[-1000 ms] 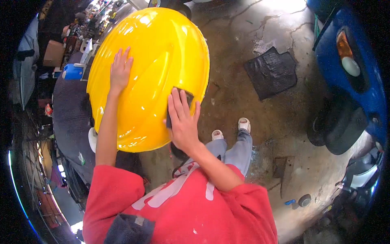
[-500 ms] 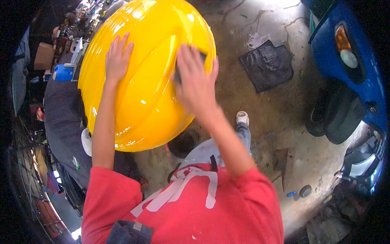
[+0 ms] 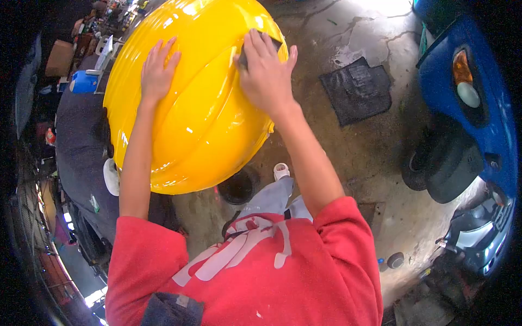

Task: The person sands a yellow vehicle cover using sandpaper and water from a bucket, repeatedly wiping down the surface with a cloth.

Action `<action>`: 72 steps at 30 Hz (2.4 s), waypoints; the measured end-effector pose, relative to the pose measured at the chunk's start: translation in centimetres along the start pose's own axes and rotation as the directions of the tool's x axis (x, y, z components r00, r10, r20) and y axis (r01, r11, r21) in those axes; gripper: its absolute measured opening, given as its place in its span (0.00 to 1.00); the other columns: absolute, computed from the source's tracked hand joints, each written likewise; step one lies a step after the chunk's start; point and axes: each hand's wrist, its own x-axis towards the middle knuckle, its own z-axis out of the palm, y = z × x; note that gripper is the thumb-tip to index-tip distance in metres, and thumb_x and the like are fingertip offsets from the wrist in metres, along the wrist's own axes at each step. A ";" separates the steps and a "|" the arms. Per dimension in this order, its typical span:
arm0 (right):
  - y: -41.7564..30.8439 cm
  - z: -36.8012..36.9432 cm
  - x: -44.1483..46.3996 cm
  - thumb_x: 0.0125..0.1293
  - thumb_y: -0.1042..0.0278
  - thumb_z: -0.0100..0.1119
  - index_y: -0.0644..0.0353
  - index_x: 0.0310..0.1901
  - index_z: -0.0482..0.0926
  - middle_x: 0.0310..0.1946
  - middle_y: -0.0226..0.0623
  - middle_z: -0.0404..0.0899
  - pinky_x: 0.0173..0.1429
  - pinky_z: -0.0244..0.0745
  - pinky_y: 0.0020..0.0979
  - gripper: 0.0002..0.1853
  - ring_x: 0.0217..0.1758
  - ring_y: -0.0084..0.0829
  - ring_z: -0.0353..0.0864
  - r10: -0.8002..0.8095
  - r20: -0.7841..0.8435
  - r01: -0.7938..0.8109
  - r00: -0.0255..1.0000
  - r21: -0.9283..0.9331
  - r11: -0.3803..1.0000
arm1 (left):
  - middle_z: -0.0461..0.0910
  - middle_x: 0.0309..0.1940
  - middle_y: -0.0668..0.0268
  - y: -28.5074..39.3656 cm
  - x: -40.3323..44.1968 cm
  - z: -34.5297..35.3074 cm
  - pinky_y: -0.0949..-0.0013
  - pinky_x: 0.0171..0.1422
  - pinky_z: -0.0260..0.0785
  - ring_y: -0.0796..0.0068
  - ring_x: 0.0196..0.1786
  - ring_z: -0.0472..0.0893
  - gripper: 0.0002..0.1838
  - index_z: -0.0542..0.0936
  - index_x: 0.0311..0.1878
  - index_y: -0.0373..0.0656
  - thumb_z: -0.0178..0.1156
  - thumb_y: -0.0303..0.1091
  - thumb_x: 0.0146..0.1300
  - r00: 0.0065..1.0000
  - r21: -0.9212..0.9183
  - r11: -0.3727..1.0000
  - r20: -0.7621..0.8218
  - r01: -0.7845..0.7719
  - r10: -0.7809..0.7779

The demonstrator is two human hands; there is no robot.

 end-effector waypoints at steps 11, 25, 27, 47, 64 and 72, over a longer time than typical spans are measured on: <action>9.3 -3.6 -3.2 0.71 0.65 0.54 0.64 0.64 0.74 0.61 0.46 0.78 0.68 0.69 0.42 0.22 0.65 0.47 0.76 0.395 -0.148 -0.338 0.907 0.305 0.890 | 0.66 0.73 0.54 -0.4 0.1 0.3 0.50 0.78 0.51 0.53 0.76 0.63 0.27 0.75 0.68 0.62 0.55 0.58 0.69 0.999 -0.093 0.994 -0.012 0.052 -0.053; 2.2 1.3 0.0 0.68 0.59 0.56 0.57 0.73 0.62 0.75 0.37 0.62 0.74 0.46 0.66 0.33 0.79 0.41 0.57 -0.073 -0.006 0.073 0.997 0.128 0.989 | 0.69 0.70 0.54 0.0 0.1 -0.2 0.51 0.77 0.56 0.52 0.73 0.67 0.26 0.77 0.67 0.60 0.59 0.54 0.67 0.997 -0.090 0.993 -0.028 0.072 -0.075; 3.2 1.0 3.1 0.69 0.59 0.56 0.56 0.73 0.61 0.75 0.36 0.62 0.74 0.46 0.67 0.33 0.79 0.40 0.58 -0.058 0.065 0.046 0.996 0.172 0.984 | 0.70 0.70 0.53 0.1 0.1 -0.4 0.51 0.76 0.57 0.52 0.72 0.68 0.26 0.78 0.66 0.59 0.60 0.54 0.67 0.997 -0.115 0.991 -0.015 0.073 -0.076; -0.1 -1.6 -6.3 0.65 0.60 0.59 0.56 0.74 0.64 0.76 0.35 0.62 0.76 0.40 0.63 0.35 0.79 0.40 0.59 -0.177 0.082 0.172 0.981 0.066 0.983 | 0.69 0.71 0.54 -0.1 0.2 0.0 0.52 0.77 0.56 0.52 0.73 0.67 0.25 0.78 0.65 0.61 0.60 0.54 0.66 0.995 -0.087 0.993 -0.050 0.079 -0.083; 6.9 -0.2 10.6 0.73 0.60 0.47 0.45 0.66 0.74 0.62 0.41 0.78 0.68 0.60 0.65 0.22 0.62 0.44 0.79 0.041 0.316 -0.014 0.948 -0.087 0.996 | 0.69 0.71 0.59 0.3 -0.6 0.4 0.51 0.78 0.54 0.58 0.75 0.66 0.26 0.78 0.65 0.64 0.59 0.58 0.66 0.991 -0.062 0.992 -0.072 0.108 -0.113; 9.8 -3.1 10.6 0.74 0.53 0.51 0.52 0.55 0.84 0.44 0.53 0.85 0.56 0.77 0.42 0.19 0.52 0.52 0.84 -0.164 0.166 0.086 0.972 0.400 0.912 | 0.69 0.72 0.61 0.1 0.0 0.9 0.52 0.79 0.52 0.61 0.75 0.66 0.27 0.79 0.64 0.64 0.58 0.61 0.65 0.986 -0.101 0.986 -0.078 0.136 -0.144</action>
